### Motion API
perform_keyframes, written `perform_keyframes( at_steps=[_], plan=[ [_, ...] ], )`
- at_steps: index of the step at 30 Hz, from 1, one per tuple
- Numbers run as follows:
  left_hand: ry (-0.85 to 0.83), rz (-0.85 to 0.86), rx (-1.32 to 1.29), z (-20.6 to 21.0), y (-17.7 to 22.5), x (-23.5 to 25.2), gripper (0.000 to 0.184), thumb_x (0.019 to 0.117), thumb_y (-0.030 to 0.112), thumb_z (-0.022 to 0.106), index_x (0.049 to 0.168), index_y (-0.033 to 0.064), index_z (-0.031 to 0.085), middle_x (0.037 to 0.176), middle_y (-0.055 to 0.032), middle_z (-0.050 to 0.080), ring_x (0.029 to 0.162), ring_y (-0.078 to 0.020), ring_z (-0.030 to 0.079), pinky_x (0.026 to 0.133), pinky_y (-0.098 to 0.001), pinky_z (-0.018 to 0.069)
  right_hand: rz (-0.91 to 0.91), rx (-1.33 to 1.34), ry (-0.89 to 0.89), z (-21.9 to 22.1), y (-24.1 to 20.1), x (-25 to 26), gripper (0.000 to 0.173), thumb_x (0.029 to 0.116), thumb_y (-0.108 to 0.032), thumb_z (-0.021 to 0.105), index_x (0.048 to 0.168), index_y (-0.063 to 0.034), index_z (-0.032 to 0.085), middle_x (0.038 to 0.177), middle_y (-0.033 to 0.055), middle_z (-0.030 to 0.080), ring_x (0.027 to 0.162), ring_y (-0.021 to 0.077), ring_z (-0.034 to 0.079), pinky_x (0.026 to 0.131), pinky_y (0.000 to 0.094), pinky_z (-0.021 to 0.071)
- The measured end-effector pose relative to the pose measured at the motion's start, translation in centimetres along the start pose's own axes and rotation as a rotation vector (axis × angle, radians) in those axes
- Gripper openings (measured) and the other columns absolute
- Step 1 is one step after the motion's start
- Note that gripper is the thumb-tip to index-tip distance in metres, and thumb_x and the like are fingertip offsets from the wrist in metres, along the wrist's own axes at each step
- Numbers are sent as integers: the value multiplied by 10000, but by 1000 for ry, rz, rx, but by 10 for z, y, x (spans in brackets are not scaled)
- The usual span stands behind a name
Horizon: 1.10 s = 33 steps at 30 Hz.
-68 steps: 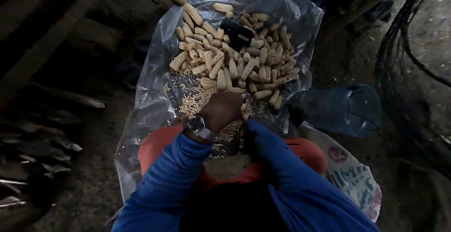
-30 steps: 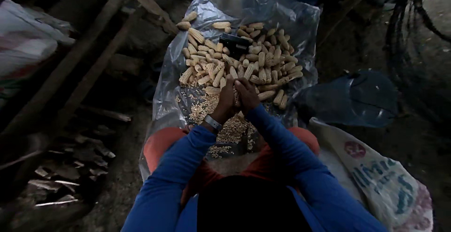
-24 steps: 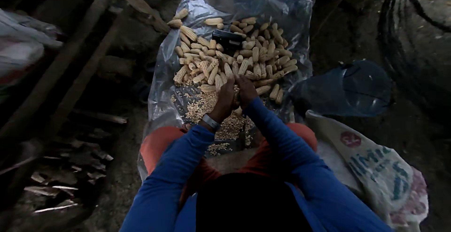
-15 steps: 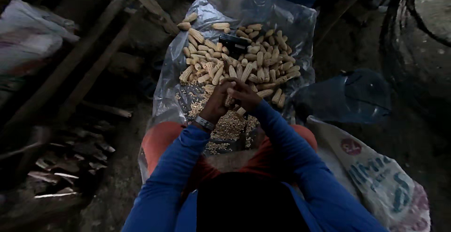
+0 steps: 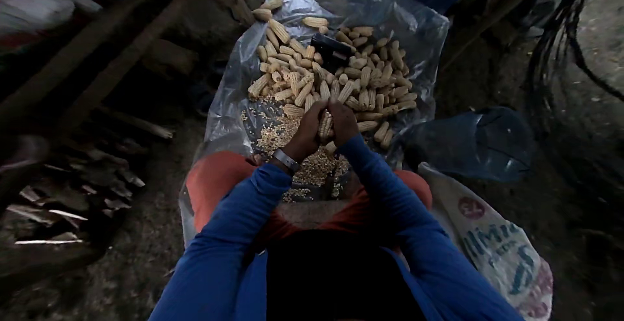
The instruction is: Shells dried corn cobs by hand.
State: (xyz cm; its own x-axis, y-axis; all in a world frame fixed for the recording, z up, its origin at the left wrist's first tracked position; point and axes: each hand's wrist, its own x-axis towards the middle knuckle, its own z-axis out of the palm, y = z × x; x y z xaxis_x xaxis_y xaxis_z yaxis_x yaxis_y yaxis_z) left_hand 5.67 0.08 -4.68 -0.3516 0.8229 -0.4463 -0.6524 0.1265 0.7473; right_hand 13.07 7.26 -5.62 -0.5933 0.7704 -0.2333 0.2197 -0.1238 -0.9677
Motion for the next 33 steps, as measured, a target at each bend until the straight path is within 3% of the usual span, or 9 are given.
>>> perform_keyframes(
  at_steps=[3, 7, 11, 14, 21, 25, 27, 30, 33],
  plan=[
    [-247, 37, -1, -6, 7, 3, 378, 1073, 208, 432, 1444, 152, 476, 1001, -39, 660, 769, -123, 648, 689, -304, 583, 141, 153, -5, -14, -11, 8, 492, 1099, -486, 340, 1096, -92, 635, 783, 8, 592, 615, 80, 543, 546, 280, 492],
    [-238, 76, -146, -4, 16, 6, 197, 1027, 114, 446, 1201, 141, 535, 746, 18, 575, 552, -56, 529, 496, -205, 477, 4, 298, -353, -28, -15, 6, 421, 1106, -392, 252, 1214, -133, 565, 751, -62, 608, 562, 36, 561, 525, 218, 527],
    [-76, -34, -144, 0, 17, 6, 386, 1089, 445, 400, 952, 132, 581, 645, 11, 546, 479, -68, 486, 425, -221, 437, -91, 156, -472, -26, -13, 0, 331, 1056, -204, 460, 1373, -111, 476, 902, -26, 611, 655, 75, 609, 626, 294, 592],
    [94, -74, -20, 5, 10, 4, 702, 1039, 678, 212, 1109, 99, 603, 746, -46, 613, 594, -146, 588, 525, -325, 530, -135, 61, -307, -16, -3, -1, 289, 1065, -209, 437, 1261, -41, 568, 915, 26, 615, 645, 76, 582, 560, 271, 538],
    [-74, 46, 74, 5, 3, 9, 681, 1060, 631, 120, 1018, 139, 589, 651, -4, 567, 478, -90, 493, 421, -243, 436, -132, 22, -86, -8, -5, 6, 320, 1088, -278, 415, 1118, -48, 635, 899, 23, 635, 734, 76, 605, 664, 291, 549],
    [-263, 55, 113, -5, 5, 6, 405, 1084, 341, 400, 1438, 164, 485, 1033, -46, 671, 820, -127, 662, 717, -314, 581, 6, 64, 14, -18, -17, 14, 429, 1109, -360, 381, 1124, -42, 668, 892, 32, 656, 776, 84, 617, 717, 309, 552],
    [-283, 26, 80, -8, 6, 9, 421, 1080, 295, 449, 1484, 177, 459, 1127, -72, 671, 885, -152, 675, 760, -336, 588, -71, 99, -61, -31, -14, 22, 568, 1120, -404, 250, 1067, -35, 678, 1012, 51, 716, 897, 109, 671, 807, 328, 574],
    [-220, -3, -74, -8, 11, 14, 300, 1104, 296, 410, 1265, 114, 587, 950, -52, 676, 742, -124, 651, 637, -267, 567, -116, 84, -241, -50, -15, 28, 657, 1101, -448, 123, 1163, -69, 656, 1237, 66, 676, 815, 105, 659, 618, 269, 551],
    [-207, -34, -158, -8, 16, 13, 366, 1111, 330, 358, 1091, 90, 633, 852, -46, 673, 616, -80, 593, 504, -199, 482, -114, 169, -357, -57, -21, 23, 443, 1088, -339, 320, 1365, -65, 532, 1233, 80, 648, 913, 167, 675, 724, 351, 603]
  ],
)
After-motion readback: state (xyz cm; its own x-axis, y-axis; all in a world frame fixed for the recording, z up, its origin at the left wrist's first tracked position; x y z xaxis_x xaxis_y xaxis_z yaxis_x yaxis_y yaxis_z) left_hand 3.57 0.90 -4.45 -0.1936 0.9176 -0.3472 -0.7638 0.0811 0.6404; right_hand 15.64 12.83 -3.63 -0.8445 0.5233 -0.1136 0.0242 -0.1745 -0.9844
